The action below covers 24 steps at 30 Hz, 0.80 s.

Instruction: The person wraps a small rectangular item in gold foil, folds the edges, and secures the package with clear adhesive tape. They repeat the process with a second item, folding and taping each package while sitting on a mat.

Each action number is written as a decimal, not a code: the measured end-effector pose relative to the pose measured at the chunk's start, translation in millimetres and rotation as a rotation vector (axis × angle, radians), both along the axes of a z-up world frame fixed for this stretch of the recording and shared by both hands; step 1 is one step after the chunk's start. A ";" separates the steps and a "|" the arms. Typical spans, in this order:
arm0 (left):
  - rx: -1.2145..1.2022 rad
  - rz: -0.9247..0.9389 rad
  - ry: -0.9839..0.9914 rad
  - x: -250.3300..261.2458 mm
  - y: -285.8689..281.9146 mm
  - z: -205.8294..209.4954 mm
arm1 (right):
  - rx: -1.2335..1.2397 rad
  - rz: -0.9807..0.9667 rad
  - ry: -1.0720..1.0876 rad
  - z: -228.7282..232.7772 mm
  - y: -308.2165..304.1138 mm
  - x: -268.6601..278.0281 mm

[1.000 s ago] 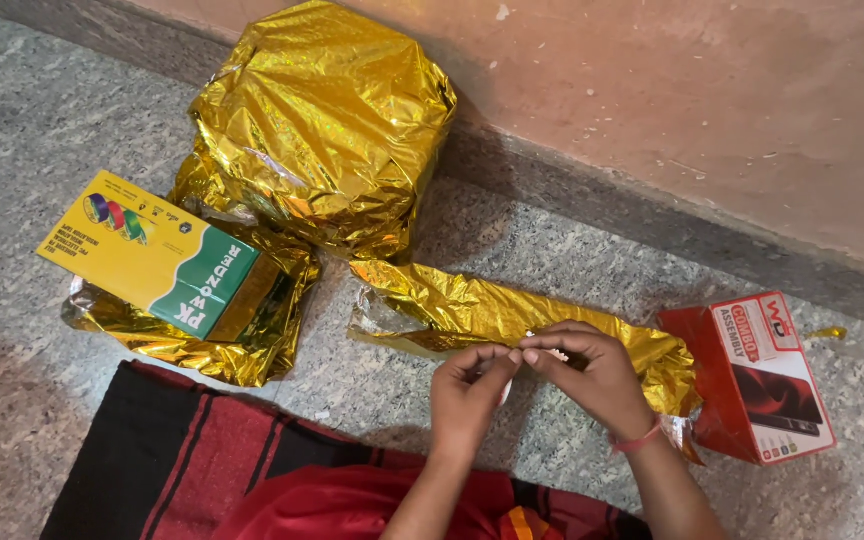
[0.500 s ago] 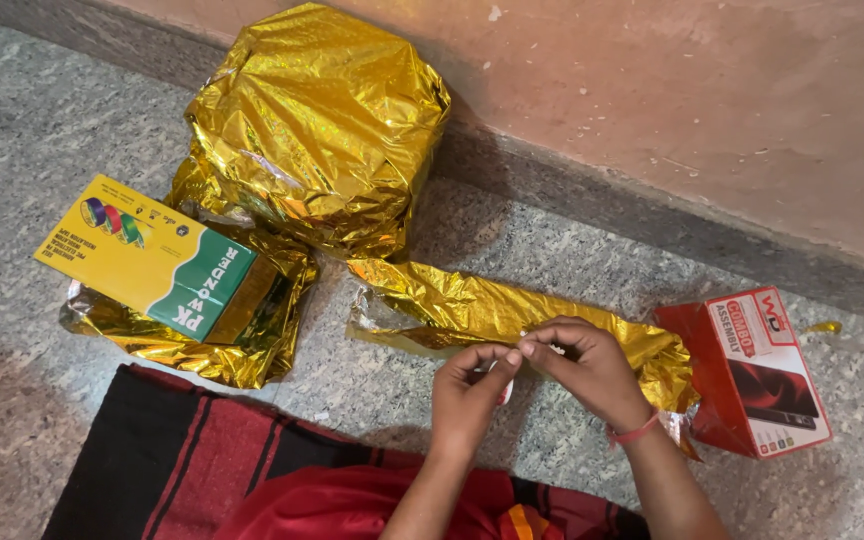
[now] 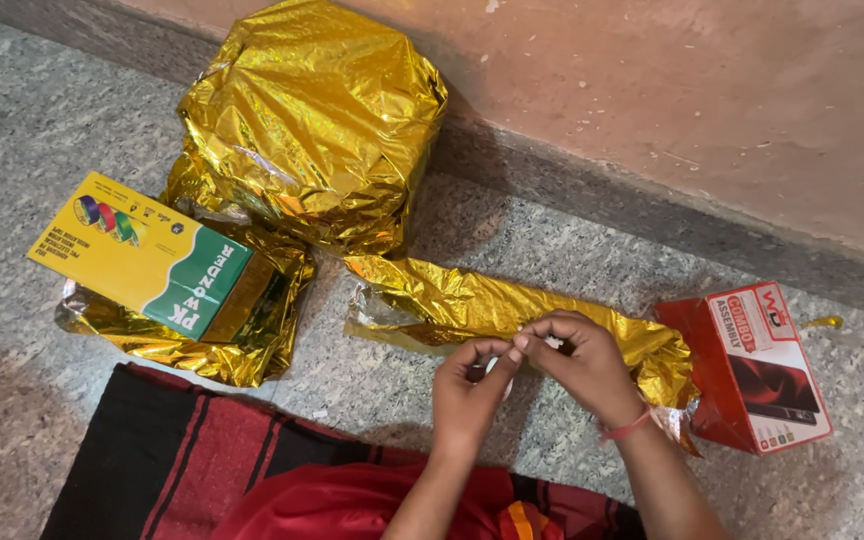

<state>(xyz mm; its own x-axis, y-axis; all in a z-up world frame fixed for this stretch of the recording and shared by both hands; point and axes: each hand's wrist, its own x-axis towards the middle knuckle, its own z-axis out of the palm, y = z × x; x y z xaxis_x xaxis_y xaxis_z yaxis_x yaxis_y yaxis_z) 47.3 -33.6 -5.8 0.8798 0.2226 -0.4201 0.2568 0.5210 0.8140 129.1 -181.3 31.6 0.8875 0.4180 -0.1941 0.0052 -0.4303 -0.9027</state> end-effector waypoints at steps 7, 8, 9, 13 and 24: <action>0.224 0.052 0.019 -0.1 -1.3 14.2 | -0.205 -0.126 -0.353 0.6 15.2 -8.8; 0.246 0.040 0.040 0.1 -1.2 16.5 | -0.253 -0.122 -0.425 1.8 16.6 -9.0; 0.269 0.027 0.061 0.2 -1.1 18.8 | -0.302 -0.117 -0.497 2.7 17.9 -9.4; 0.320 0.027 0.038 -0.1 1.7 28.6 | -0.366 -0.132 -0.575 2.9 24.3 -12.2; 0.713 -0.195 0.293 0.0 16.3 63.6 | -0.397 -0.144 -0.624 -2.4 28.2 -11.4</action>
<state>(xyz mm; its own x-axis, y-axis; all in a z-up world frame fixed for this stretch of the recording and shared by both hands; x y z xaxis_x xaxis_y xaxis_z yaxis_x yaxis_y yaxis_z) 47.2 -17.3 57.8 0.8062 0.3787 -0.4546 0.5450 -0.1764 0.8196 117.6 -153.1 29.2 0.9227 0.2927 0.2511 0.3840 -0.7576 -0.5279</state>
